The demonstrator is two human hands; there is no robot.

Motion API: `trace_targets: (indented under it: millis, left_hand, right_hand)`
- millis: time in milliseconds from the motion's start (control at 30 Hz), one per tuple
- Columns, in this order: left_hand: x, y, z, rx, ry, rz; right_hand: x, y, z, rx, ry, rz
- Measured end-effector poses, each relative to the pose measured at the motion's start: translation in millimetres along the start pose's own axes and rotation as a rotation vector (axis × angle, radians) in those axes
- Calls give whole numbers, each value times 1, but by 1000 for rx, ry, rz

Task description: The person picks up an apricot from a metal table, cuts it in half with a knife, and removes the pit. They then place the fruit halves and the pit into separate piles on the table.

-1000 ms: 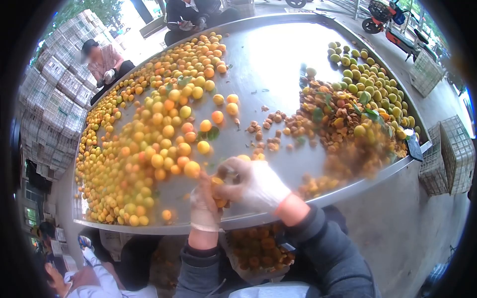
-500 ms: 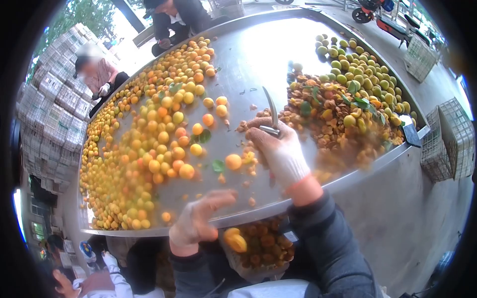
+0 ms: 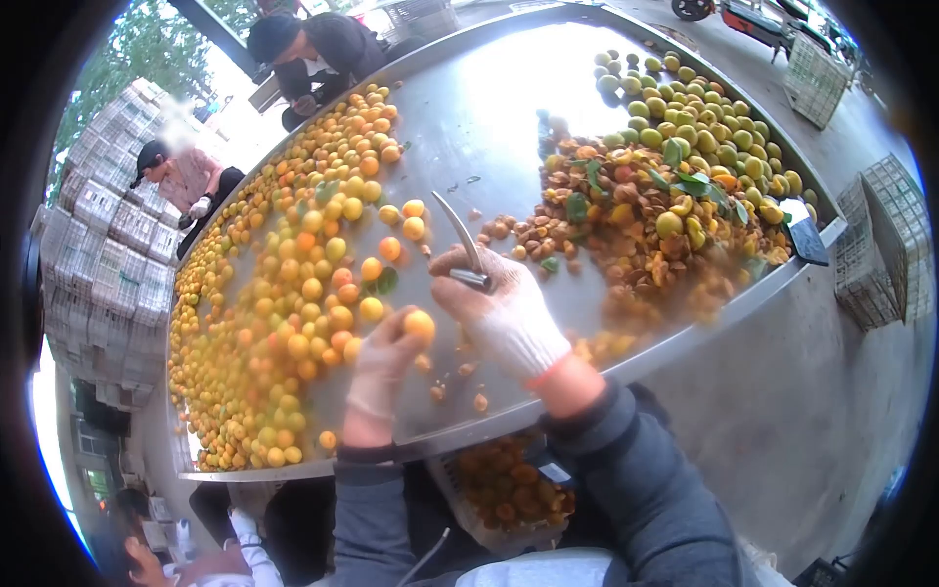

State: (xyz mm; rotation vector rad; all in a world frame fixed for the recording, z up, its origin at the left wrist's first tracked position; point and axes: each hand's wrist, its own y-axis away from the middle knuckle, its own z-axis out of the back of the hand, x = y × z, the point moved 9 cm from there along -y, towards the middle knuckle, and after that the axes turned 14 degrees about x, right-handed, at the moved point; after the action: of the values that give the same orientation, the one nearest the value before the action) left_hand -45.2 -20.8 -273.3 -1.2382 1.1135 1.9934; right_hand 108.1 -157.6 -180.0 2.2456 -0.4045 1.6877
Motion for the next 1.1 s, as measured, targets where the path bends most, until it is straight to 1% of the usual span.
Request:
trace_targets:
  millis: [33,100,133,167,200,233,300,367,433,500,533,600,633,700,733,767,933,1000,1100]
  left_hand:
    - [-6,14,2,-18,-1,3]
    - [-35,42,-5,123,950,-405]
    - [-34,46,0,102,946,-416]
    - [-34,49,-1,145,1048,-437]
    - [-33,51,-3,195,1154,-455]
    - [-29,54,-3,187,1160,-459]
    - [-22,58,4,95,1065,-494]
    - [-24,63,7,108,1021,-534]
    - [-30,68,12,115,971,-577]
    - [-38,71,16,145,1059,-619]
    - [-38,72,18,143,1061,-625]
    - [-43,75,18,165,1030,-666]
    - [-44,76,18,165,1032,-669]
    - [-44,79,17,144,951,-654]
    - [-44,80,15,145,953,-654]
    - [-44,80,13,151,973,-649]
    - [-50,81,5,152,1025,-631]
    - [-53,85,7,39,804,-616]
    - [-55,87,2,43,851,-592]
  right_hand:
    - [-1,1,-4,18,-4,0]
    - [-8,1,-21,123,79,-68]
    - [-18,0,-29,155,136,-117]
    - [-26,-2,-35,173,139,-114]
    - [-28,-3,-45,240,246,-32]
    - [-27,-2,-56,300,352,46]
    - [-34,2,-64,330,370,11]
    - [-40,7,-75,397,380,-70]
    - [-40,8,-82,404,361,-37]
    - [-52,9,-85,404,265,-199]
    - [-53,9,-88,408,270,-198]
    - [-55,9,-94,422,266,-133]
    - [-59,9,-96,423,270,-132]
    - [-54,10,-103,457,237,13]
    - [-51,13,-105,467,257,-79]
    - [-52,12,-106,465,259,-78]
    - [-37,12,-106,436,484,23]
    - [-38,11,-105,443,530,14]
    - [-39,8,-105,452,601,26]
